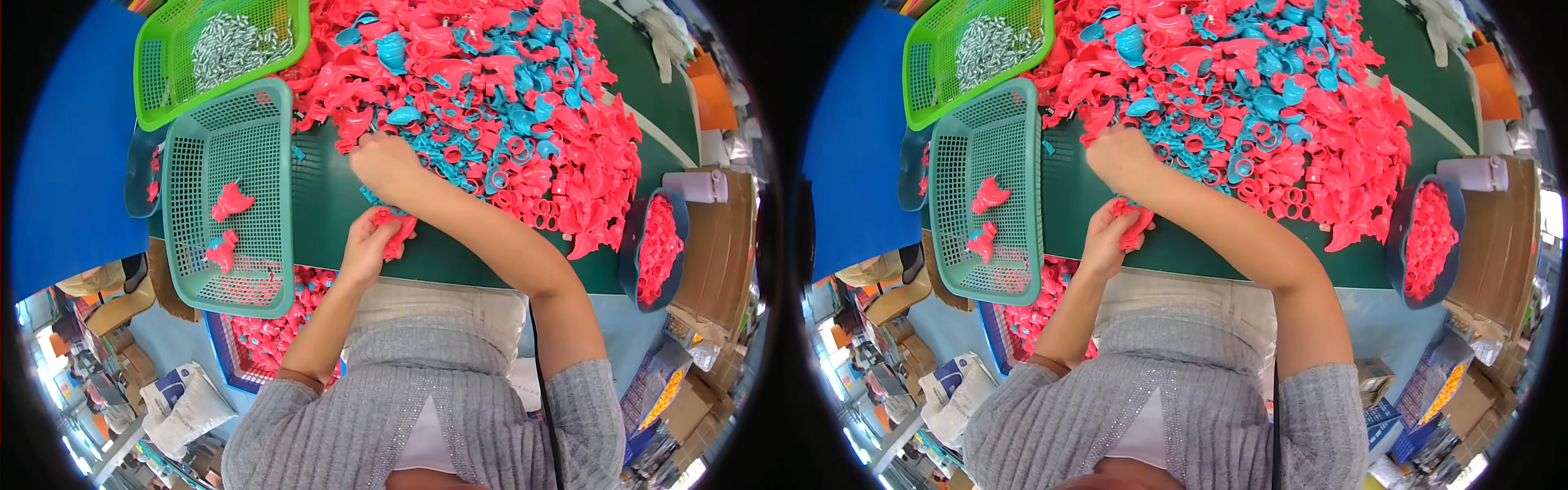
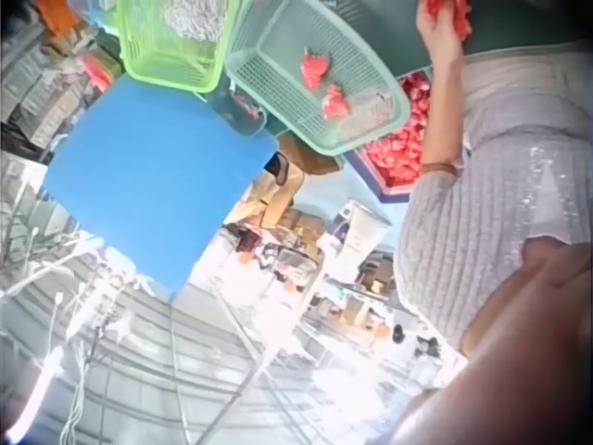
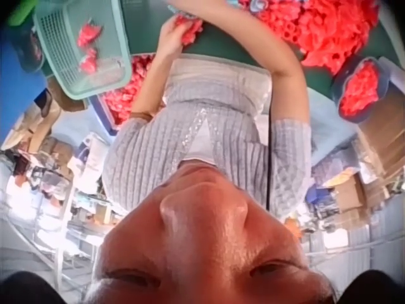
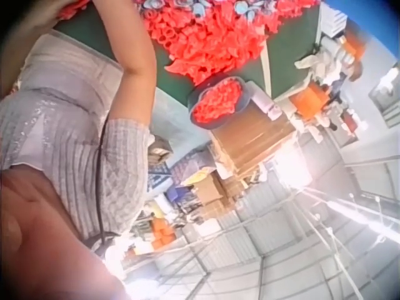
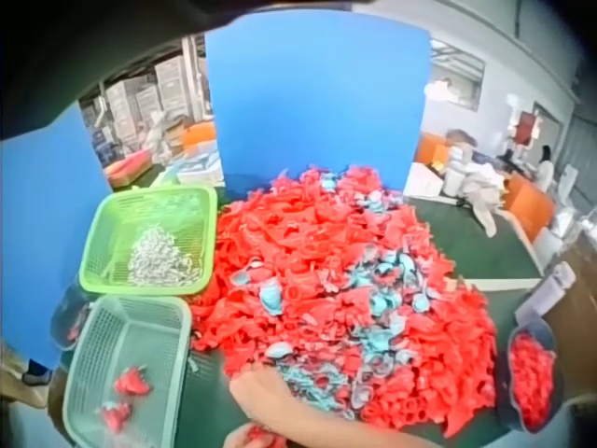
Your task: Assemble pink and blue plastic toy components by joining them together manually.
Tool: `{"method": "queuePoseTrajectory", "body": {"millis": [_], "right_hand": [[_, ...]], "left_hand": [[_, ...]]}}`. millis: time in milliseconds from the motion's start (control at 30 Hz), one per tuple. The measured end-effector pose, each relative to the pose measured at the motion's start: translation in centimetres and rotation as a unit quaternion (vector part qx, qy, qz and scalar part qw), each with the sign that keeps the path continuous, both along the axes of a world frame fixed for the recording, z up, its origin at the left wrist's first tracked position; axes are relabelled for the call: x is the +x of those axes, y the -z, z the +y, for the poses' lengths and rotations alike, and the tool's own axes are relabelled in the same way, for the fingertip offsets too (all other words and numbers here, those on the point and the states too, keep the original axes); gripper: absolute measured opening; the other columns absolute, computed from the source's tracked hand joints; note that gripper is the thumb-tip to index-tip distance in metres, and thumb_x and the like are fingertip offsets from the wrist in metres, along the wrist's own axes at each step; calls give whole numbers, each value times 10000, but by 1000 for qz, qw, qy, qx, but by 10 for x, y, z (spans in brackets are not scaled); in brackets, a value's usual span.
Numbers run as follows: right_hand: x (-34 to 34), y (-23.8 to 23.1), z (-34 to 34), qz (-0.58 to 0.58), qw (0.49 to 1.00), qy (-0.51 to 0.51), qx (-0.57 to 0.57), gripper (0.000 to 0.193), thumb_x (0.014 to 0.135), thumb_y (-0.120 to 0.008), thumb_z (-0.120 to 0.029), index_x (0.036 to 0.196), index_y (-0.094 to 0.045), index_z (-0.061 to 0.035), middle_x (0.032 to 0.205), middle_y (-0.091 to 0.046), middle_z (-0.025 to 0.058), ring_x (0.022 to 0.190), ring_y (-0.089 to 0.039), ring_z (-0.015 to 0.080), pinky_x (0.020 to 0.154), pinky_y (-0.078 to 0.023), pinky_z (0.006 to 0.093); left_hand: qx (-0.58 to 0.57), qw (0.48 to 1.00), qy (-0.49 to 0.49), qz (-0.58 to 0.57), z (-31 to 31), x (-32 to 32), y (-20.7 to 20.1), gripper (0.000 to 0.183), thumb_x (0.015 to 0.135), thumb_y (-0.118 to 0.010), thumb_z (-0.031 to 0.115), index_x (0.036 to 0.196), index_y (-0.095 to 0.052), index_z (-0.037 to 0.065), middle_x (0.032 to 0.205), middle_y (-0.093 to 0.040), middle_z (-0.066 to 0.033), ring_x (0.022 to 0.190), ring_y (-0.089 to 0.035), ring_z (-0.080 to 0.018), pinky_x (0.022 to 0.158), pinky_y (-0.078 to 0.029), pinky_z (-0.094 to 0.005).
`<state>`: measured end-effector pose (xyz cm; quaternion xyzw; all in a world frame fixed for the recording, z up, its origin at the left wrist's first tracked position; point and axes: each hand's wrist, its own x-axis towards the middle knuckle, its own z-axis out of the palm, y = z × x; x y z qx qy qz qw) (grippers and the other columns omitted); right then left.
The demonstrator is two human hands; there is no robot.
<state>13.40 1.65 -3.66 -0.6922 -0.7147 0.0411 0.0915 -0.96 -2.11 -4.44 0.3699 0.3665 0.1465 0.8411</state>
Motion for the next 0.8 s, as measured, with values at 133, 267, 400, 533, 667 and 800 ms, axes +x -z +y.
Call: {"method": "queuePoseTrajectory", "body": {"millis": [133, 267, 400, 533, 667, 800], "right_hand": [[-18, -14, 6, -2, 997, 10, -74, 123, 715, -628, -90, 789, -723, -69, 808, -692, 90, 802, -667, 251, 588, -528, 361], [-23, -17, 8, 32, 995, 44, -89, 119, 711, -631, -87, 784, -725, -80, 781, -692, 66, 782, -674, 249, 585, -528, 351], [-27, -19, 12, 65, 988, 99, -102, 101, 733, -627, -81, 784, -715, -81, 790, -694, 58, 796, -680, 229, 588, -534, 334], [-19, -15, 4, 66, 983, 172, -19, 109, 756, -601, -74, 838, -667, -43, 862, -681, 106, 802, -678, 260, 595, -546, 385], [39, -37, -36, 231, 959, 134, 98, 254, 716, -602, -84, 954, -649, -10, 884, -636, 194, 801, -636, 327, 693, -510, 428], [73, -60, -90, 553, 828, 89, -36, 115, 806, -651, -47, 902, -666, 15, 841, -629, 65, 743, -584, 132, 674, -473, 267]], "left_hand": [[3, 1000, 9, 15, -5, 0, -1, 173, 917, -522, 85, 1060, -532, -13, 818, -650, -152, 536, -539, -131, 451, -392, -242], [22, 999, 22, 14, -8, 0, 2, 170, 925, -517, 96, 1055, -524, -14, 839, -637, -157, 579, -556, -153, 458, -386, -254], [22, 999, 25, 21, -11, 1, 4, 167, 920, -516, 88, 1050, -520, -17, 838, -636, -160, 574, -554, -159, 455, -383, -257], [19, 999, 32, 19, -6, 3, 2, 165, 915, -516, 78, 1050, -521, -16, 835, -639, -158, 568, -548, -150, 459, -385, -251], [19, 999, 24, 14, -1, 9, -12, 166, 906, -515, 68, 1054, -524, -6, 823, -648, -159, 557, -544, -135, 458, -390, -246], [3, 999, 45, -10, -2, 22, -27, 173, 893, -544, 80, 1044, -538, -4, 808, -655, -153, 521, -546, -133, 444, -407, -235]]}}
